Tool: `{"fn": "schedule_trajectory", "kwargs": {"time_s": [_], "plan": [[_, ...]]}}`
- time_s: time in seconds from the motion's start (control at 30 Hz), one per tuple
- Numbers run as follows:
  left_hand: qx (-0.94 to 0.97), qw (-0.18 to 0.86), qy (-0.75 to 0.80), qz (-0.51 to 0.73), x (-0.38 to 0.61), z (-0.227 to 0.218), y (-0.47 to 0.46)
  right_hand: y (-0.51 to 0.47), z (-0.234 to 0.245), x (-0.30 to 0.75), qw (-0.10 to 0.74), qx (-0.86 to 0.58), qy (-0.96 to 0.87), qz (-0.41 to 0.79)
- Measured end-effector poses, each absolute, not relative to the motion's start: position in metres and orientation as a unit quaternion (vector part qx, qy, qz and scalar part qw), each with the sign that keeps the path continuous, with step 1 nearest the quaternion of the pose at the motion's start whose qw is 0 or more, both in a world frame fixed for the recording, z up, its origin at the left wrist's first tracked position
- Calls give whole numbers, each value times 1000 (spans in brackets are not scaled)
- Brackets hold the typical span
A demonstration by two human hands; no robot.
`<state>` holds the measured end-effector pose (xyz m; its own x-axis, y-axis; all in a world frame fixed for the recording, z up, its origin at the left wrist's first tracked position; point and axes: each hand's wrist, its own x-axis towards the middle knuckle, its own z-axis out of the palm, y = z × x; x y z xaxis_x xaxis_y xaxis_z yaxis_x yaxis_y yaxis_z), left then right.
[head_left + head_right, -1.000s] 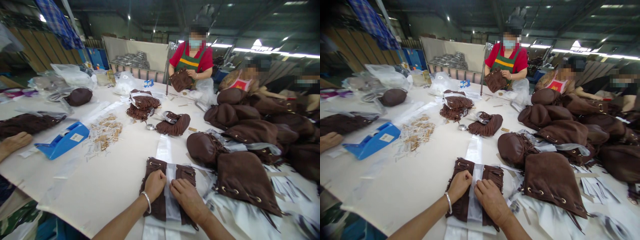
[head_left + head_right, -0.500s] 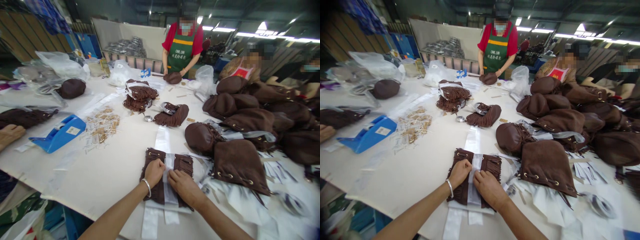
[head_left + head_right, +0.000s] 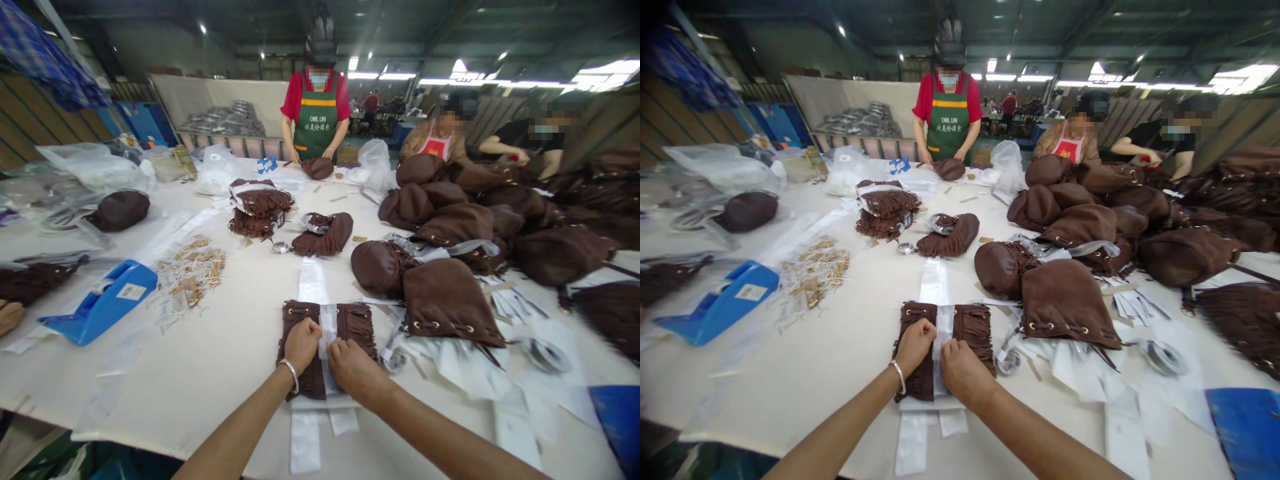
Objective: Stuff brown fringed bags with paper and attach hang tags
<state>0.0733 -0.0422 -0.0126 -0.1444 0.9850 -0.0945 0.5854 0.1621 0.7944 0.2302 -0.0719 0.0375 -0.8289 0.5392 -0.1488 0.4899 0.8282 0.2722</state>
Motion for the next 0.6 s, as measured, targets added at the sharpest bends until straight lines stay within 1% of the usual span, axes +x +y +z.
{"fn": "schedule_trajectory", "kwargs": {"time_s": [0.13,0.37,0.43,0.5,0.6], "plan": [[572,324,688,309,71,-11,-43,-74,33,225,126,263,947,135],[608,349,648,298,73,1,-61,-83,22,223,95,312,936,136],[616,356,644,282,70,-3,-62,-85,19,223,70,297,944,127],[590,355,675,265,65,-15,-52,-81,15,224,44,287,950,114],[605,352,662,267,62,-35,-30,-73,10,228,22,285,947,144]]}}
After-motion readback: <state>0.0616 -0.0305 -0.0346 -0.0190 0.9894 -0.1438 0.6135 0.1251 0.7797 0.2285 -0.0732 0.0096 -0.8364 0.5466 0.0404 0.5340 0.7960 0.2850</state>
